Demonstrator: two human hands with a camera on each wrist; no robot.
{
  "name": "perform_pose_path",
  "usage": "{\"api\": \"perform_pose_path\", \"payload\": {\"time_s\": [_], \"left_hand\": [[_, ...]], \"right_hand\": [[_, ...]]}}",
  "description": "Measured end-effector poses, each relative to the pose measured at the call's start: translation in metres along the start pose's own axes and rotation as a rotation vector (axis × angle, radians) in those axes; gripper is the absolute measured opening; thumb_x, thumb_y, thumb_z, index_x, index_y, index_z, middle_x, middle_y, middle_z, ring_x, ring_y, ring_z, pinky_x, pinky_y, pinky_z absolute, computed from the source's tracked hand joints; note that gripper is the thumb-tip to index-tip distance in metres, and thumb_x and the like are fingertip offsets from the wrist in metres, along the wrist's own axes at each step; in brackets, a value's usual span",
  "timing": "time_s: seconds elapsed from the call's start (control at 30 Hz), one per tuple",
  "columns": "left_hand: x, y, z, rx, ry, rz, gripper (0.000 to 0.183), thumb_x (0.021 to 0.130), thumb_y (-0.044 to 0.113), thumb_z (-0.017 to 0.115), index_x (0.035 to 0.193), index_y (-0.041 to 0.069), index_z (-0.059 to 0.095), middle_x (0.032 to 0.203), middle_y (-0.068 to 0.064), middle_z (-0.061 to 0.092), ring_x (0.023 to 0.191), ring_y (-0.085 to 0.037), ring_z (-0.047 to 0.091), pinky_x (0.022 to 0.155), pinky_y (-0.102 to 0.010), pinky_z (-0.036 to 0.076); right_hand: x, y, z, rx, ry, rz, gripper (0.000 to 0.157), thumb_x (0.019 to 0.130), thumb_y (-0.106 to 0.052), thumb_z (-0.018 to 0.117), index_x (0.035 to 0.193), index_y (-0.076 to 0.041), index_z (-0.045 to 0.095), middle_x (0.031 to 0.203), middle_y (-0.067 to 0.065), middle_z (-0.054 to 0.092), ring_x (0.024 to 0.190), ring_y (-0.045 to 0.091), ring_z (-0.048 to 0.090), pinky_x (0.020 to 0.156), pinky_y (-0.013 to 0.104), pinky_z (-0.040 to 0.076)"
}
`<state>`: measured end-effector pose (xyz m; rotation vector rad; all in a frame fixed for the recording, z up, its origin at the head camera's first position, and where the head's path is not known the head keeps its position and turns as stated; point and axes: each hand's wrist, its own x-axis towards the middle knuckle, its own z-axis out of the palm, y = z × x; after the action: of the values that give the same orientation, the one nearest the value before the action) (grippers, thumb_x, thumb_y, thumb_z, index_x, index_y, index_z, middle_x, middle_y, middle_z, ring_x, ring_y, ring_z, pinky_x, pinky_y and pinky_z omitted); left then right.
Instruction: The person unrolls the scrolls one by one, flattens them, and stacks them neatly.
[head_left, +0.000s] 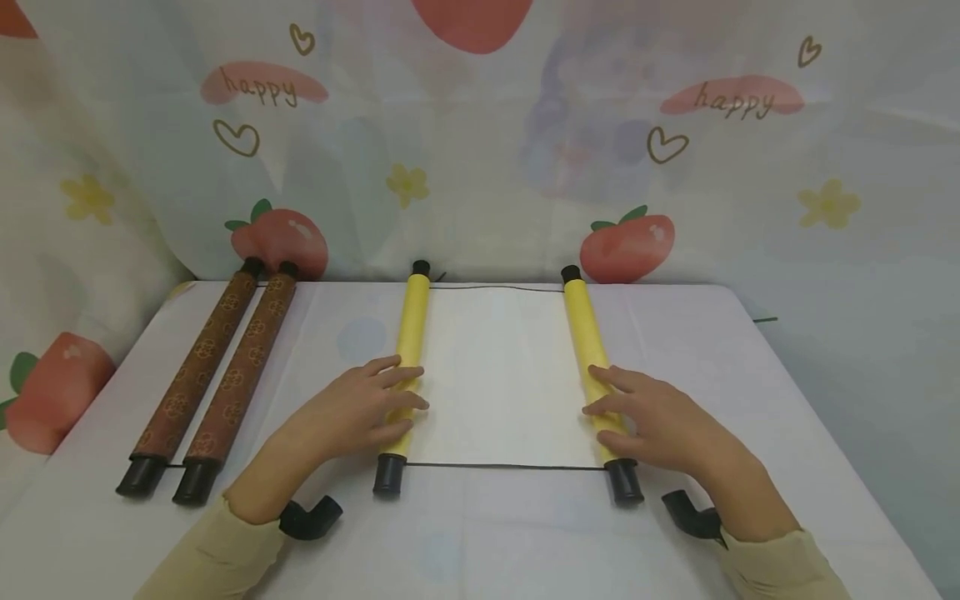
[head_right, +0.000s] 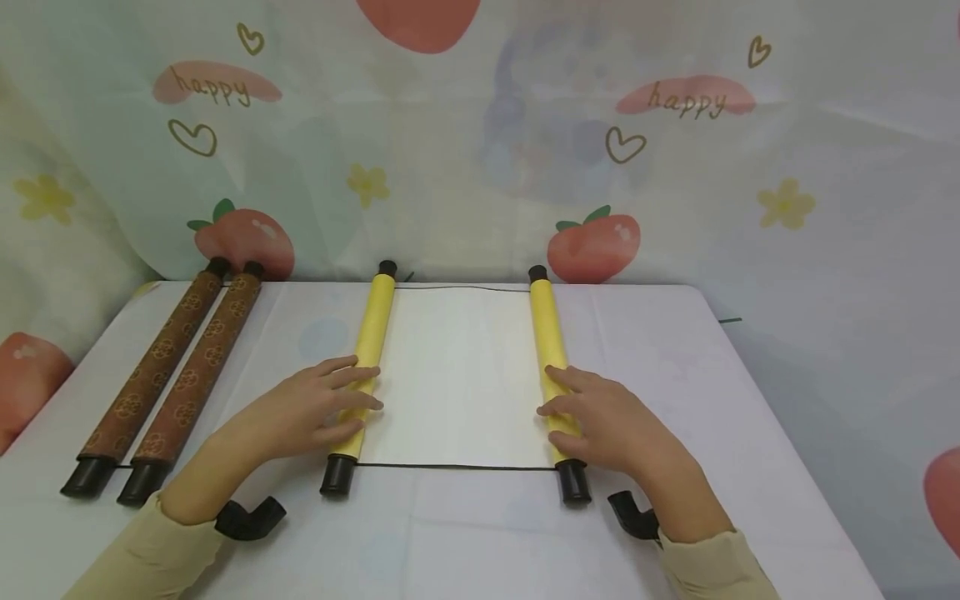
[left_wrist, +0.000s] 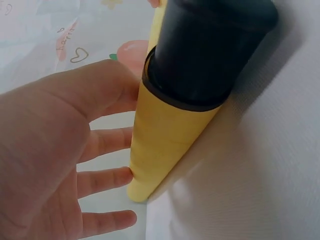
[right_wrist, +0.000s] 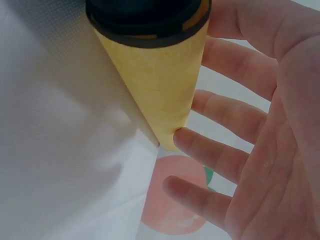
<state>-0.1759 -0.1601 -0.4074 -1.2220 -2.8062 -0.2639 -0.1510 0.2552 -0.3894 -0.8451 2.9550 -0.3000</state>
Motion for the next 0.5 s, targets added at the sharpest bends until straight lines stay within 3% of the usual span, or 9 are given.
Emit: {"api": "perform_pose_path", "payload": {"time_s": [0.3, 0.5], "left_hand": [[-0.0015, -0.0017, -0.0002, -0.003, -0.012, -0.021, 0.016, 0.091, 0.036, 0.07, 0.1, 0.023, 0.073, 0.142, -0.008, 0.057, 0.135, -0.039, 0.048, 0.105, -0.053, 0.043], [-0.0032, -0.0022, -0.0021, -0.006, -0.012, -0.027, 0.015, 0.091, 0.033, 0.071, 0.102, 0.023, 0.073, 0.14, -0.008, 0.059, 0.134, -0.039, 0.048, 0.105, -0.052, 0.043]], "right_hand": [[-0.0015, 0.0005, -0.0001, 0.016, -0.03, 0.031, 0.023, 0.083, -0.032, 0.078, 0.105, -0.026, 0.076, 0.149, 0.01, 0.051, 0.133, 0.035, 0.05, 0.1, 0.052, 0.047], [-0.0017, 0.0012, 0.0005, 0.005, -0.015, 0.028, 0.027, 0.082, -0.024, 0.075, 0.11, -0.023, 0.076, 0.149, 0.012, 0.05, 0.134, 0.036, 0.05, 0.1, 0.052, 0.047]]}}
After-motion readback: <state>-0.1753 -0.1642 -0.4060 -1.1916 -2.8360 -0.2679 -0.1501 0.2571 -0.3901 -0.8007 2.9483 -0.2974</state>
